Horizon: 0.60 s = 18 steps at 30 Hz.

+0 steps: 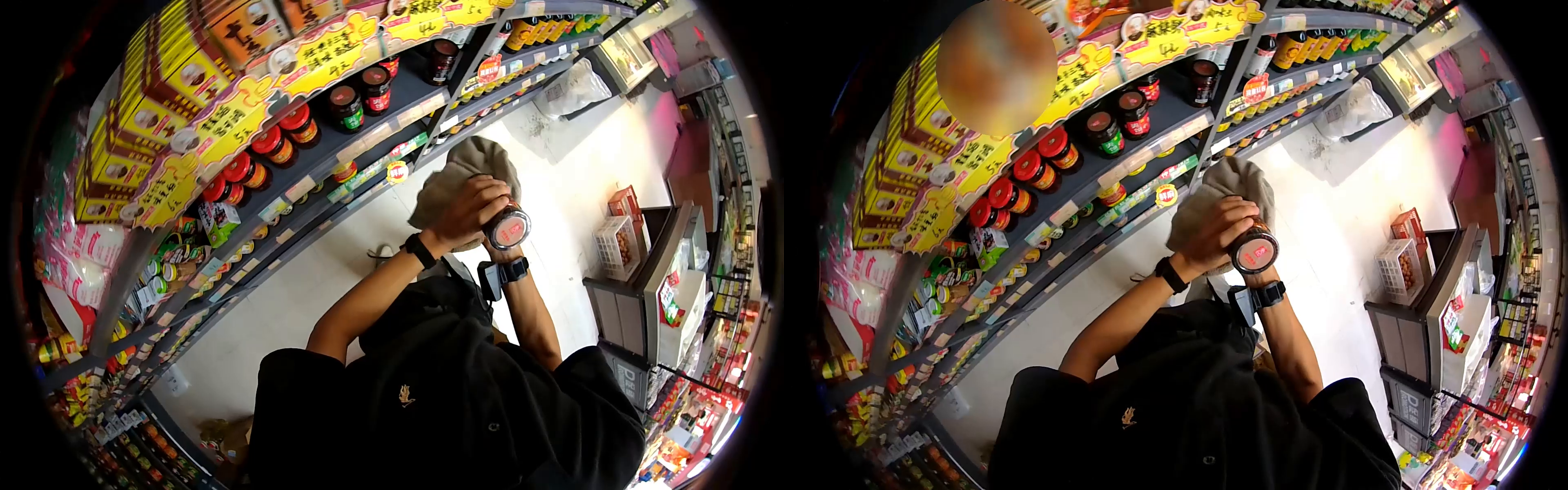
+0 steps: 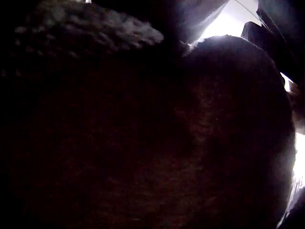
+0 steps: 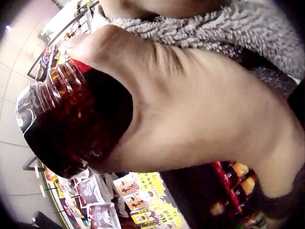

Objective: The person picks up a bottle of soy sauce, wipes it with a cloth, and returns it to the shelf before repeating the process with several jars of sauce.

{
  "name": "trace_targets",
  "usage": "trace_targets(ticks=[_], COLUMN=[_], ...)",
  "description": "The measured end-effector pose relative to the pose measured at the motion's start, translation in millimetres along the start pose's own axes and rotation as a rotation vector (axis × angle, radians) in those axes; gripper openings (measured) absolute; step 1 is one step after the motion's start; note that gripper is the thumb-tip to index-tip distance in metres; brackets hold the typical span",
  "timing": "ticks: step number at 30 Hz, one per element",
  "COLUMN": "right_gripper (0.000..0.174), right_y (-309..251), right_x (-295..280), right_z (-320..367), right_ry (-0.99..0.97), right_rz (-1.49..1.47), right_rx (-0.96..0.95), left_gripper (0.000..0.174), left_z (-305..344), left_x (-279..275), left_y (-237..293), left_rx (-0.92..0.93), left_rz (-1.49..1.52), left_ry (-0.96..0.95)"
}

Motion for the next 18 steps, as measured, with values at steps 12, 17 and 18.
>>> trace_targets(ticks=[12, 17, 18], right_gripper=[0.040, 0.040, 0.040], right_y=[-175, -237, -244], right_x=[14, -12, -17], right_z=[-7, 15, 13], right_ry=[1.030, 1.033, 1.024], right_rz=[0.921, 0.905, 0.908], right_rx=[-0.330, -0.282, -0.280], left_gripper=[0.073, 0.077, 0.078], left_z=[25, -12, -10], left_x=[17, 12, 12], left_y=[-123, -177, -190], left_rx=[-0.847, -0.831, -0.821], left_rz=[-0.317, -0.692, -0.712], left_ry=[0.262, 0.228, 0.225])
Point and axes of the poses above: each hand's wrist, its own z-axis away from the middle knuckle, its own x-axis out of the palm, y = z × x, the point moved 1 cm from there along -z, towards the middle knuckle, and after that the axes turned 13 degrees about x, right-handed, at the moved point
